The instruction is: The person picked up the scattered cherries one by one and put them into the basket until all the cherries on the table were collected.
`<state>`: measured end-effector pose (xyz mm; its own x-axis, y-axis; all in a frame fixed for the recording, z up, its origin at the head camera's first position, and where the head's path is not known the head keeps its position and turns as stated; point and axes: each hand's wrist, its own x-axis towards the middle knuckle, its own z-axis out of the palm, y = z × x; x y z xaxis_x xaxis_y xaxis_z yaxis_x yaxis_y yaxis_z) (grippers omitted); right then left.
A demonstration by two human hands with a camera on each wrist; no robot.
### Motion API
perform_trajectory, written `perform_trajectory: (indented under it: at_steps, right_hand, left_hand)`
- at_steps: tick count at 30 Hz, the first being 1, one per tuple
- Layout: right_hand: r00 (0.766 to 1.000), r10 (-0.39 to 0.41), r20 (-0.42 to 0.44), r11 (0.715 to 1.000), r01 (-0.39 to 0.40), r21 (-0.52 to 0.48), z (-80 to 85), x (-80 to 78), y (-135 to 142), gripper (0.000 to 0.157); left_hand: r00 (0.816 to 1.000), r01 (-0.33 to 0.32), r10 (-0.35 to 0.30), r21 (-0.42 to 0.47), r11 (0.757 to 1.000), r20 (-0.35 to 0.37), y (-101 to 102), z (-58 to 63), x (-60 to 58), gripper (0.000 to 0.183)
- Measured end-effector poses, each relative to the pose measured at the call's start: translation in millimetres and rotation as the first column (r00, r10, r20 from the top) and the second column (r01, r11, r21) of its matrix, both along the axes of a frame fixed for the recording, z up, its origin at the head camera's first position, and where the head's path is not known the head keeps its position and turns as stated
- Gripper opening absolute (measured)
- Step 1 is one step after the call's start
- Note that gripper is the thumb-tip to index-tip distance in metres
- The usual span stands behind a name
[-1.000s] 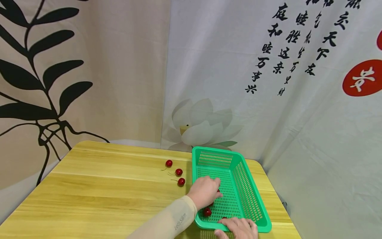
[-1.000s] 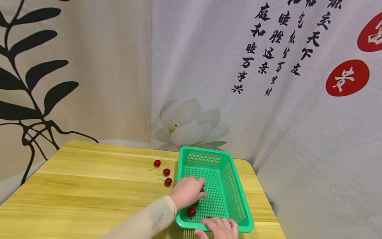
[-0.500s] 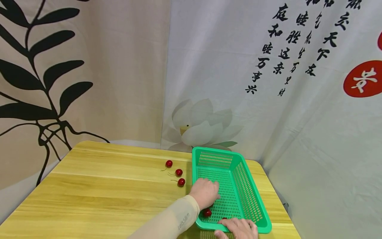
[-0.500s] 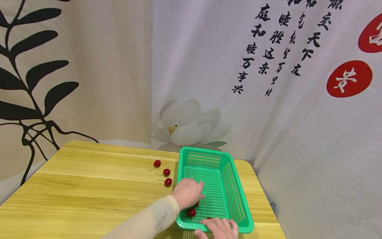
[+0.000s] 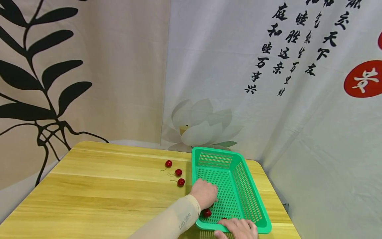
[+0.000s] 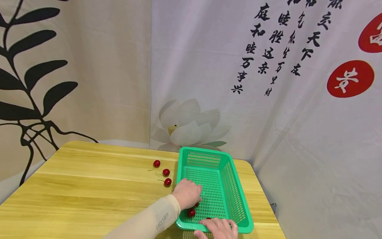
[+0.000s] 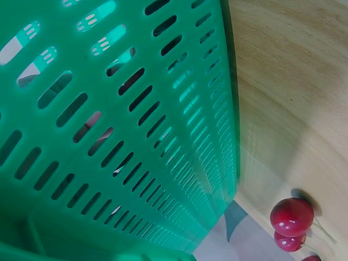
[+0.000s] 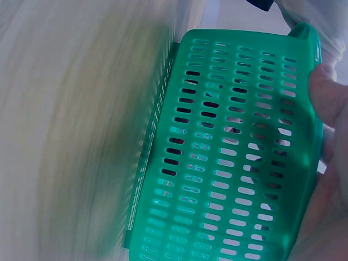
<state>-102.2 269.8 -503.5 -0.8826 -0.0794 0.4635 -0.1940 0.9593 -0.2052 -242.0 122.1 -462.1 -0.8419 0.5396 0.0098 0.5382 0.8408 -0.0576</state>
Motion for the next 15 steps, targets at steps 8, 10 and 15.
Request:
perform_trajectory:
  at_steps: [8, 10, 15]
  right_hand:
    - [1.000, 0.006, -0.014, 1.000, -0.006, -0.003, -1.8, -0.4, 0.1, 0.009]
    - [1.000, 0.007, -0.022, 1.000, -0.007, -0.001, -2.4, -0.7, 0.1, 0.009]
    - [0.999, 0.009, -0.033, 1.000, -0.009, 0.000, -3.8, -1.1, 0.3, 0.010]
  left_hand:
    - [1.000, -0.012, 0.012, -0.006, 1.000, 0.023, 0.7, -0.3, -1.3, 0.028]
    - [1.000, -0.015, 0.015, -0.008, 1.000, 0.025, 0.7, -0.1, -0.7, 0.029]
    - [1.000, -0.013, 0.014, -0.021, 1.000, 0.013, 1.0, -0.3, 0.3, 0.029]
